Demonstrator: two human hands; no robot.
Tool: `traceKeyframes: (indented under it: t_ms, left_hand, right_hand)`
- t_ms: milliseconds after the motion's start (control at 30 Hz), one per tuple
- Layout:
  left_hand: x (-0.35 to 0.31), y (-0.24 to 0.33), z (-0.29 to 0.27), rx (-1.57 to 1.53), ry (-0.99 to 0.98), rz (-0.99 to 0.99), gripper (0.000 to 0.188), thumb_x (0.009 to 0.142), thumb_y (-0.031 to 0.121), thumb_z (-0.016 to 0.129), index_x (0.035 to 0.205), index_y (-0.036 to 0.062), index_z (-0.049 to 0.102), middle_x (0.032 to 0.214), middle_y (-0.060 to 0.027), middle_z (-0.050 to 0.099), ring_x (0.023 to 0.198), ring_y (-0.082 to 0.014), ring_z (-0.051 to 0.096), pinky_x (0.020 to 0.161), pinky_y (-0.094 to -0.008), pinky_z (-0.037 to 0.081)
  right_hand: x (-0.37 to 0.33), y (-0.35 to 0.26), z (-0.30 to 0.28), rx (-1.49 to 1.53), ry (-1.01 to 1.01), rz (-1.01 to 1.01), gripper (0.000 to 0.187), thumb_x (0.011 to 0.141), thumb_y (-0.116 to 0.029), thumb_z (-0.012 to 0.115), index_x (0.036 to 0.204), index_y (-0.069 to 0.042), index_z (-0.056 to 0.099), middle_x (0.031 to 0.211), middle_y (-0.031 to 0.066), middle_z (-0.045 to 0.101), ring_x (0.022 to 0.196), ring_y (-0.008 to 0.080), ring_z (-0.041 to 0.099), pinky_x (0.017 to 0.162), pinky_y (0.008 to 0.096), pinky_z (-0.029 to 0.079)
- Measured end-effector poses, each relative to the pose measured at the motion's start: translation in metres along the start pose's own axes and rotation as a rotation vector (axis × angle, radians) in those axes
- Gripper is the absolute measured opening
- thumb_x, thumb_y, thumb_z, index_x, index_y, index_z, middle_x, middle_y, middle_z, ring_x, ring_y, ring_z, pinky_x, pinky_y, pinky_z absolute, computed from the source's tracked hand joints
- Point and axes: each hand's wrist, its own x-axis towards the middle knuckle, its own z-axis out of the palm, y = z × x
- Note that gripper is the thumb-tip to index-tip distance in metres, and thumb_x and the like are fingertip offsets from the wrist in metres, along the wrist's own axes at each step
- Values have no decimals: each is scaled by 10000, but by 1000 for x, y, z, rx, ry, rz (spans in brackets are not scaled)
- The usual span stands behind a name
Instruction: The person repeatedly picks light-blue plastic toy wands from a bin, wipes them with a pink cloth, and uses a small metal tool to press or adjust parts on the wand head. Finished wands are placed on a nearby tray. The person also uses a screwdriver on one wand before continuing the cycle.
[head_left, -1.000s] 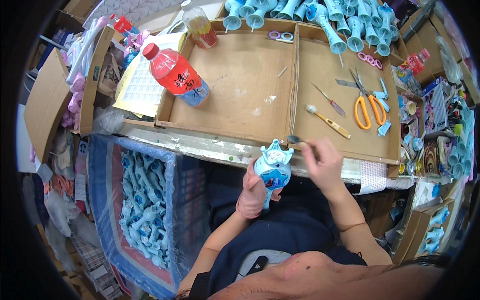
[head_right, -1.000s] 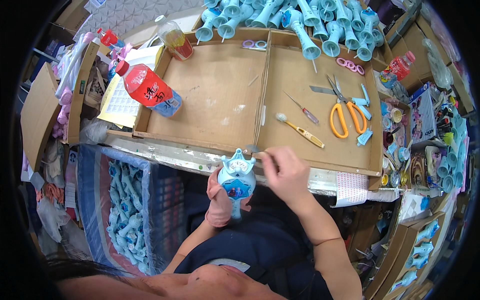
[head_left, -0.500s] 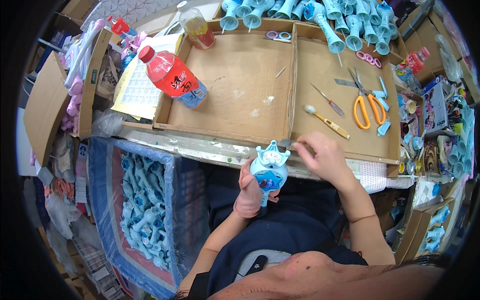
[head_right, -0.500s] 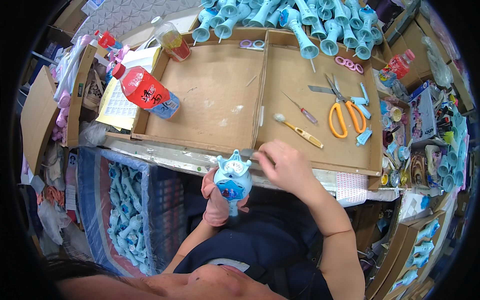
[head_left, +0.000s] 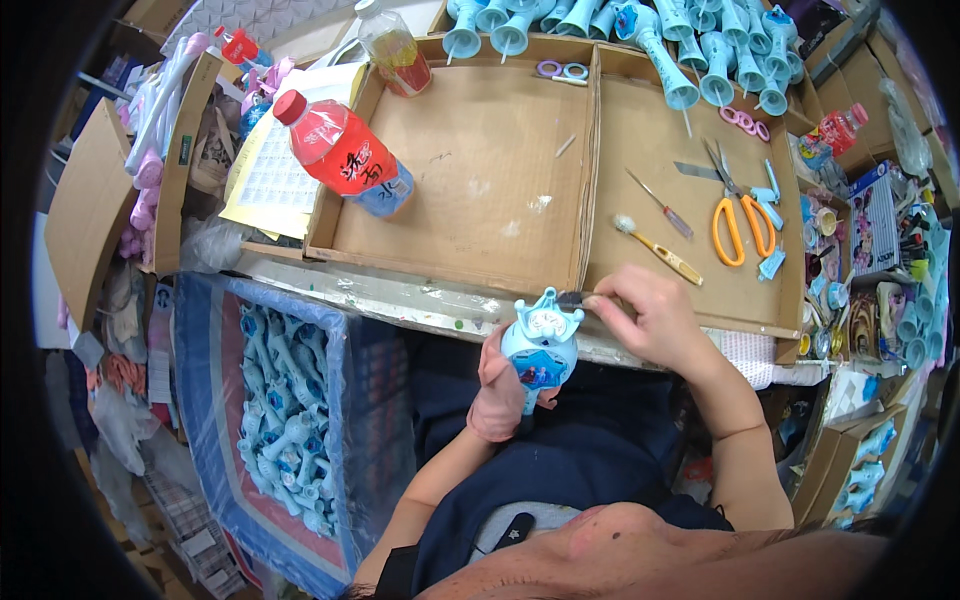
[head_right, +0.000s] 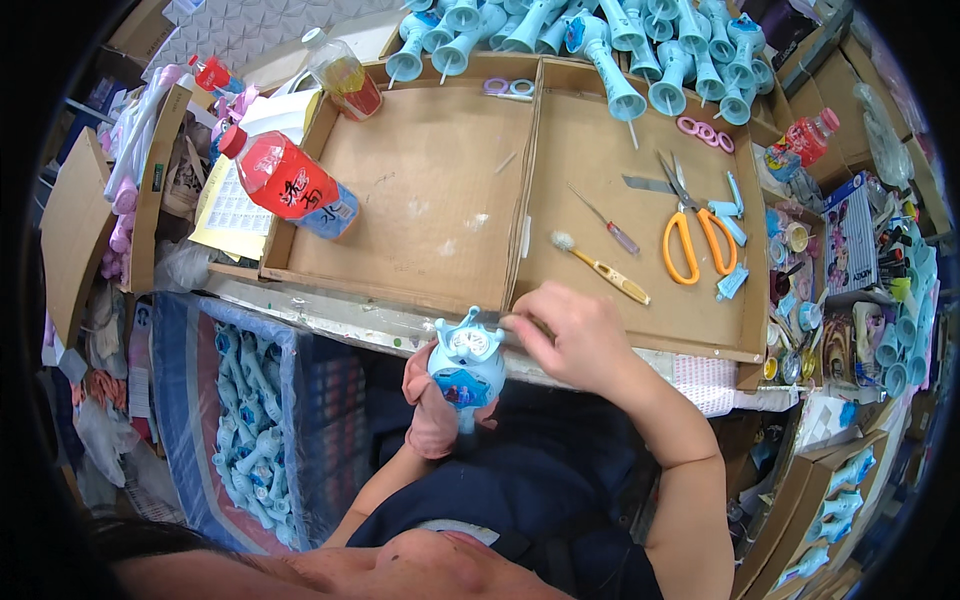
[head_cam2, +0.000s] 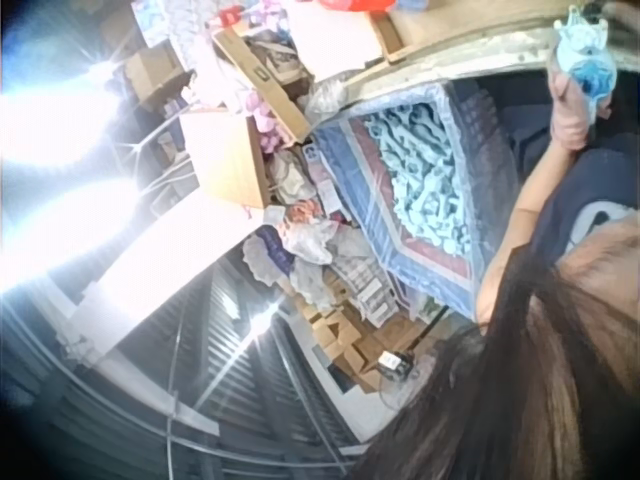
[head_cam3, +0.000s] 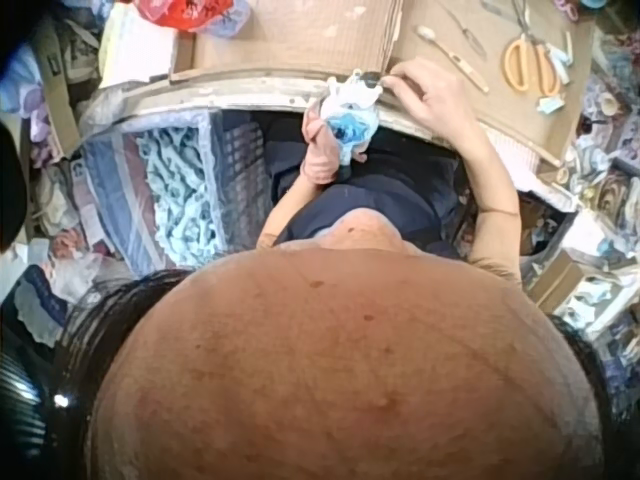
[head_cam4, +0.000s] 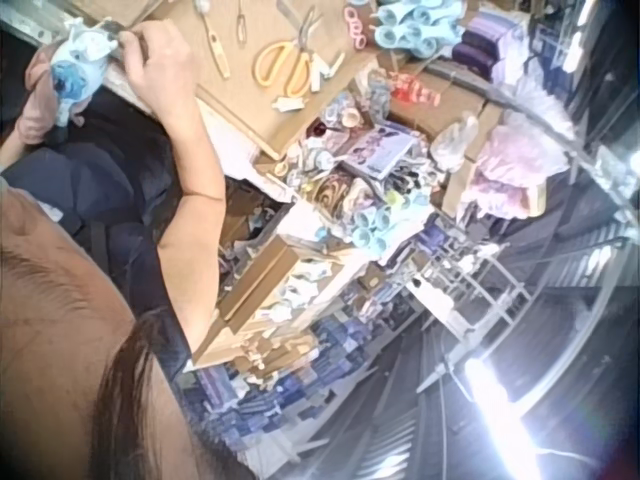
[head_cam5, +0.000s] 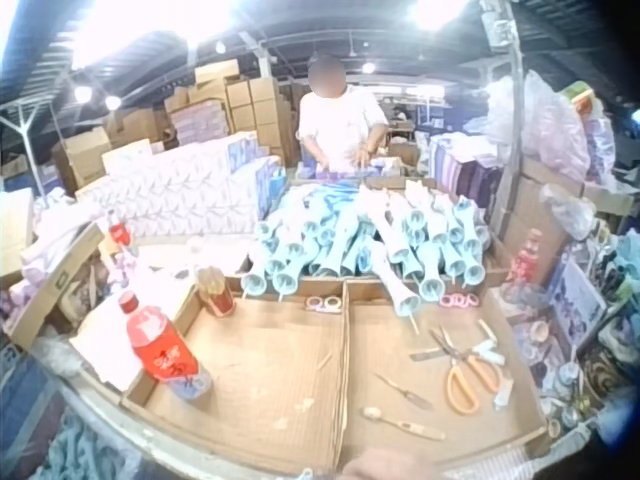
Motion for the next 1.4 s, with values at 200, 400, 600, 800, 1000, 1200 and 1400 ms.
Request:
traceKeyframes:
  t_ms: [200, 400, 600, 800, 1000, 1200, 1400]
  left_hand:
    - [-5, 1, -2, 113, -55, 120, 570, 988, 409, 383, 1343, -35, 411, 1201, -181, 535, 993, -259, 610, 825, -405, 555]
    - [-4, -3, -2, 113, -63, 198, 586, 972, 412, 399, 1342, -42, 409, 1214, -175, 518, 1031, -245, 582, 861, -390, 538]
    - [-7, -2, 1, 165, 6, 145, 581, 978, 409, 409, 1346, -40, 405, 1254, -171, 482, 1056, -237, 563, 890, -388, 521]
    - [-8, 9, 7, 77, 40, 62, 573, 985, 406, 392, 1354, -31, 400, 1237, -176, 494, 1041, -258, 590, 812, -386, 557]
    - [-9, 10, 8, 147, 23, 12, 554, 984, 377, 382, 1340, -45, 431, 1215, -167, 552, 950, -285, 636, 782, -407, 576]
    - [-3, -5, 6, 1320, 100, 1045, 478, 791, 106, 641, 1209, -100, 533, 1034, -149, 655, 832, -285, 667, 745, -351, 536]
    - [-7, -5, 16, 940, 99, 924, 641, 616, 128, 741, 1184, -110, 566, 903, -139, 672, 777, -217, 679, 746, -283, 530]
  right_hand:
    - [-1, 0, 1, -1, -7, -21, 115, 837, -187, 724, 820, -82, 681, 741, 66, 639, 615, 252, 632, 525, 344, 482]
    - [-1, -1, 4, 18, 19, -4, 129, 828, -194, 734, 820, -78, 680, 730, 64, 636, 596, 248, 627, 512, 337, 476]
    - [-1, 0, 6, -17, 58, -21, 116, 833, -184, 730, 811, -80, 681, 721, 59, 628, 580, 234, 615, 502, 327, 467]
    - [0, 1, 7, -89, 40, -2, 100, 844, -169, 716, 812, -84, 673, 720, 57, 620, 578, 248, 612, 494, 333, 470]
    - [-1, 3, 7, -205, 113, -51, 105, 831, -168, 736, 819, -81, 679, 706, 50, 611, 551, 214, 602, 473, 317, 451]
    - [-9, 9, 2, -108, 244, 32, 102, 819, -145, 752, 826, -73, 680, 692, 33, 605, 500, 162, 559, 458, 293, 421]
    - [-10, 8, 3, -83, 161, 40, 95, 792, -106, 752, 817, -49, 680, 718, 71, 624, 631, 236, 604, 559, 335, 462]
